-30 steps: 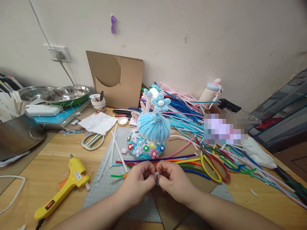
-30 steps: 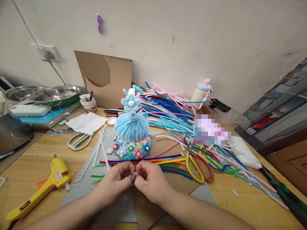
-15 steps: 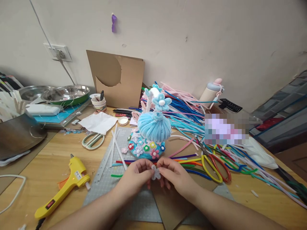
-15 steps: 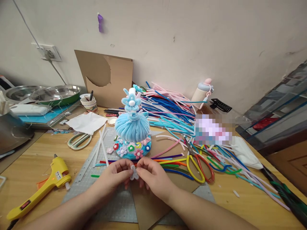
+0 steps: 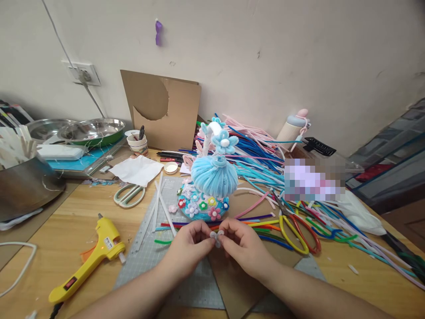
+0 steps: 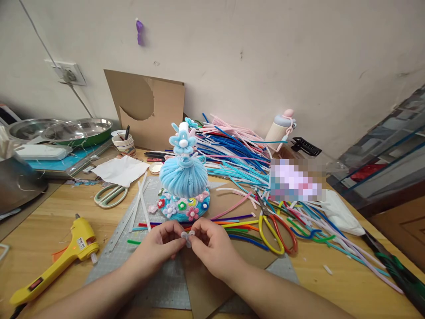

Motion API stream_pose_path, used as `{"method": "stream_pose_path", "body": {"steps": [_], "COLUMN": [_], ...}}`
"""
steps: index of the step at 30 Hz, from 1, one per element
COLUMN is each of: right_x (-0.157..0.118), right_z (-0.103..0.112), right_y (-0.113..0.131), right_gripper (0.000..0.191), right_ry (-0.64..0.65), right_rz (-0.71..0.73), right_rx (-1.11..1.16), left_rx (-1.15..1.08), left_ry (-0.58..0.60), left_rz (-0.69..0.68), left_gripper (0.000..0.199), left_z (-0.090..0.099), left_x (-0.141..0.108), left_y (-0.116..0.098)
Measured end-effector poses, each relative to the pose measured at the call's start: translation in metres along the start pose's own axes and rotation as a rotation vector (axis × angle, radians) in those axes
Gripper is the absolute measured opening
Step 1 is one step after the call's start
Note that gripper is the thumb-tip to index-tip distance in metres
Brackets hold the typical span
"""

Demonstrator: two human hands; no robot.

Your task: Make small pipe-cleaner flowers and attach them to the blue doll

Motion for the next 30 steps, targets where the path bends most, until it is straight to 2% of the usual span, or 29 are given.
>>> {"method": "stream_pose_path", "body": {"steps": [6,14,18,23,26,30], "right_x": [0.001,0.002,0.001,-0.002,-0.001,0.002], "right_z": [-0.004,-0.003,-0.006,-0.006,-0.004,-0.004], "right_y": [0.002,-0.004,-0.006,-0.004,-0.004,-0.005], "right_gripper": [0.009,0.019,0.016,0.015,0.013,0.014], "right_ry": [0.090,0.042,0.007,-0.078,-0.046,0.035], "right_rz": [0.039,-0.059,-0.059,-0.028,-0.034,-0.090], "right_rx": [0.066,0.069,0.045,-0.103,-0.112,0.025], "left_rx": [-0.146,-0.057,-0.016,0.077,0.051,0.025], "left_ry": [0.063,-0.008,-0.045,-0.090,-0.065,-0.030], "left_rz": [-0.030,0.012,0.050,0.035,0.018,-0.020], "left_gripper": [0.029,0.022,0.016,0.013,0.012,0.014], "left_z": [-0.003,-0.002,-0.003,-0.006,-0.007,-0.005], "left_x": [0.001,0.001,0.002,0.001,0.001,0.001], "left_y": [0.000,0.002,0.005,0.010,0.010,0.005]}}
Point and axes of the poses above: each hand's wrist, its own x-axis towards the middle knuckle, its own z-axis out of the back of the hand, y = z × x, the point moved 3 cm from there along x, towards the middle knuckle, and after that the axes turned 15 degrees about y, right-handed, at the moved point
